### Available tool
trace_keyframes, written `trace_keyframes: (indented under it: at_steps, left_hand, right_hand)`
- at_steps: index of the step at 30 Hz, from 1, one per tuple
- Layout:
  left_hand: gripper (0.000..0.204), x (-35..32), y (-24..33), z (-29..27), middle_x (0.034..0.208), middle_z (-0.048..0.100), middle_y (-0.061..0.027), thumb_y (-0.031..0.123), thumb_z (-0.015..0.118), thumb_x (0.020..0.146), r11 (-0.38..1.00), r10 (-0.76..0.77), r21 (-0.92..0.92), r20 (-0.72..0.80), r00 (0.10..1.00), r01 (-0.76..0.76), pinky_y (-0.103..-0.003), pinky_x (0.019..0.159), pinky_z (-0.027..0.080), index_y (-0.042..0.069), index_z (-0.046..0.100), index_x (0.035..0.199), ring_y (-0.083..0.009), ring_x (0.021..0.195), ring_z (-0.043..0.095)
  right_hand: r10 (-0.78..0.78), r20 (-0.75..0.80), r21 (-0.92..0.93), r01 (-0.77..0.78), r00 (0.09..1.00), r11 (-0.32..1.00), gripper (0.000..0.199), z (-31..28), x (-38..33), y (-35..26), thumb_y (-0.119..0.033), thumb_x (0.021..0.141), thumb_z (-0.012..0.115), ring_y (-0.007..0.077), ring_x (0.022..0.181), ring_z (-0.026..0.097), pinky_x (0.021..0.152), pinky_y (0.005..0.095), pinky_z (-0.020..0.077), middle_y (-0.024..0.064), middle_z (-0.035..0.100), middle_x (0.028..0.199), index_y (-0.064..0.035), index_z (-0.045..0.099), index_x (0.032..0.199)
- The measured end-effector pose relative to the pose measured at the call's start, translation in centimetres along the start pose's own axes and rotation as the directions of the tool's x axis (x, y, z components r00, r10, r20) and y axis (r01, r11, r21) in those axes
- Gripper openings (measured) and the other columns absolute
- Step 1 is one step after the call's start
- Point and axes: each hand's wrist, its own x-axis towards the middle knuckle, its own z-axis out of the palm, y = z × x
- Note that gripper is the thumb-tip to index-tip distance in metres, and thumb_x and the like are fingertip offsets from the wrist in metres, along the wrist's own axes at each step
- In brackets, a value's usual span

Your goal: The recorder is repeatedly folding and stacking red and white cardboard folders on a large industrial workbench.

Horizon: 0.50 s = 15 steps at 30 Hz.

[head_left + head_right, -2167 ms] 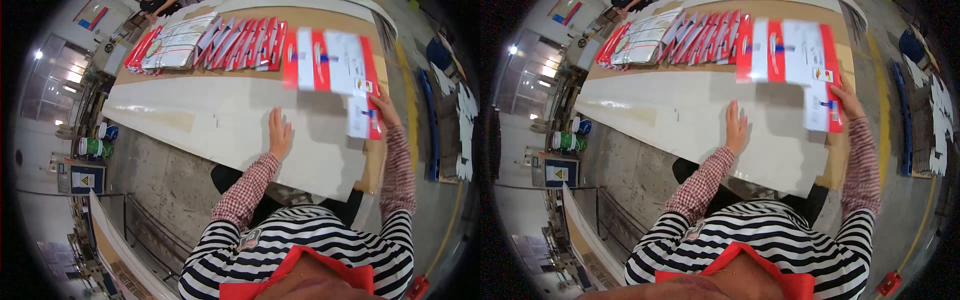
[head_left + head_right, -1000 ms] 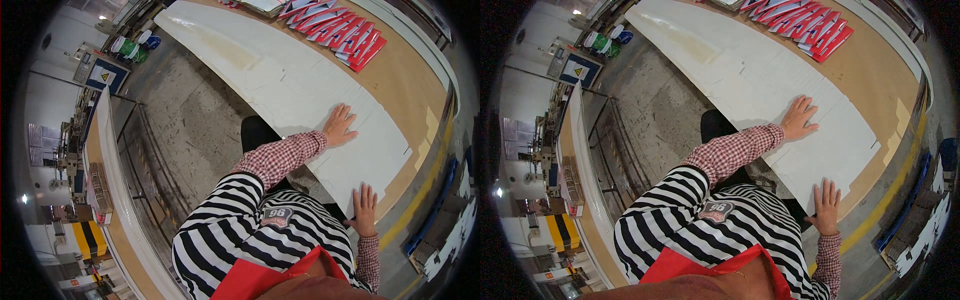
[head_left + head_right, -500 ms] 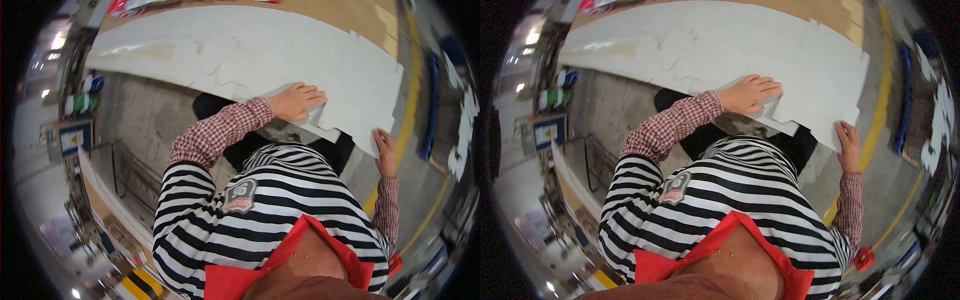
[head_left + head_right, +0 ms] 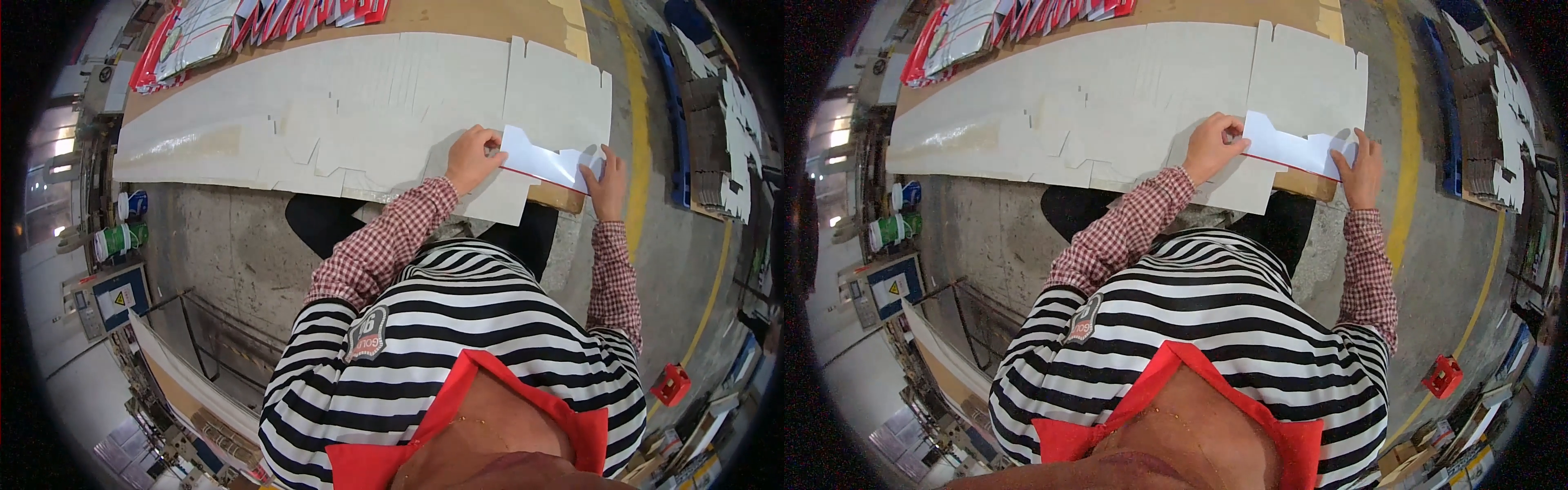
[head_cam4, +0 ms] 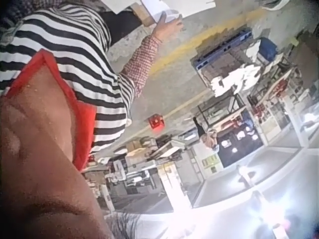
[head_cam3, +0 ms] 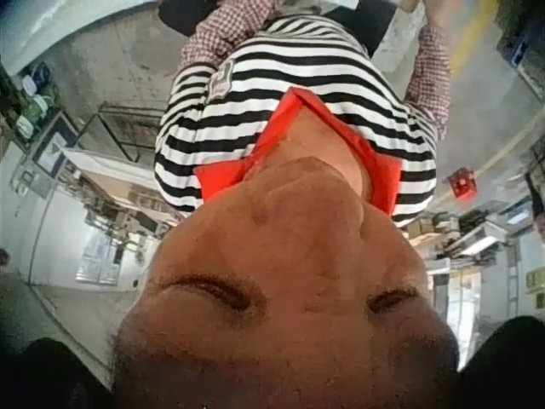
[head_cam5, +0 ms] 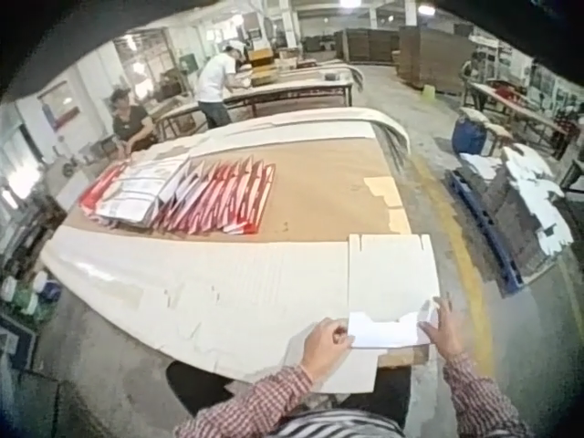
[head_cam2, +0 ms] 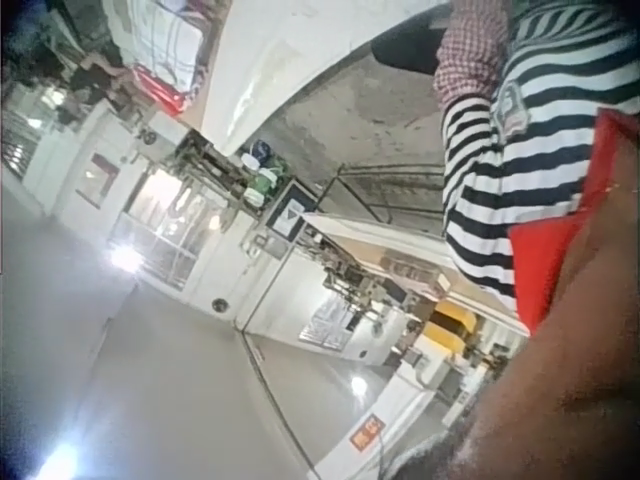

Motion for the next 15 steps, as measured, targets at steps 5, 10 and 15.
trace_keyframes:
  at_steps: [5,10,15]
  left_hand:
    - [0.022,-0.8,-0.8,2.2,0.086,0.059,-0.0047,0.014,0.067,0.076,0.960,0.130,0.255,-0.053,0.990,-0.112,-0.031,0.067,0.046,0.005,0.060,0.095,-0.0200,0.076,0.056]
    - [0.045,-2.3,-0.4,1.2,0.126,0.051,-0.0053,0.031,0.061,0.080,0.395,0.580,0.713,0.295,0.760,-0.579,-0.044,0.091,0.040,0.006,0.055,0.117,-0.0244,0.114,0.049]
    - [0.051,-3.0,-1.9,-7.0,0.131,0.048,-0.0067,0.031,0.065,0.078,0.492,0.477,0.553,0.475,0.740,-0.672,-0.045,0.097,0.035,0.008,0.053,0.121,-0.0244,0.120,0.044]
  right_hand:
    - [-0.364,-0.173,-0.125,0.346,0.915,0.930,0.061,2.1,0.1,-1.9,-0.024,0.078,0.068,0.0336,0.128,0.035,0.105,0.0517,0.0243,0.0180,0.037,0.137,-0.0116,0.044,0.133]
    - [-0.631,0.169,0.059,0.631,0.757,0.773,0.065,3.3,-0.1,-4.5,-0.048,0.078,0.063,0.0342,0.137,0.023,0.110,0.0527,0.0154,0.0121,0.028,0.147,-0.0207,0.046,0.135]
    - [-0.592,0.167,0.052,0.593,0.788,0.804,0.069,3.0,-0.3,-3.9,-0.064,0.078,0.052,0.0346,0.137,0.021,0.110,0.0537,0.0126,0.0100,0.029,0.148,-0.0201,0.050,0.132]
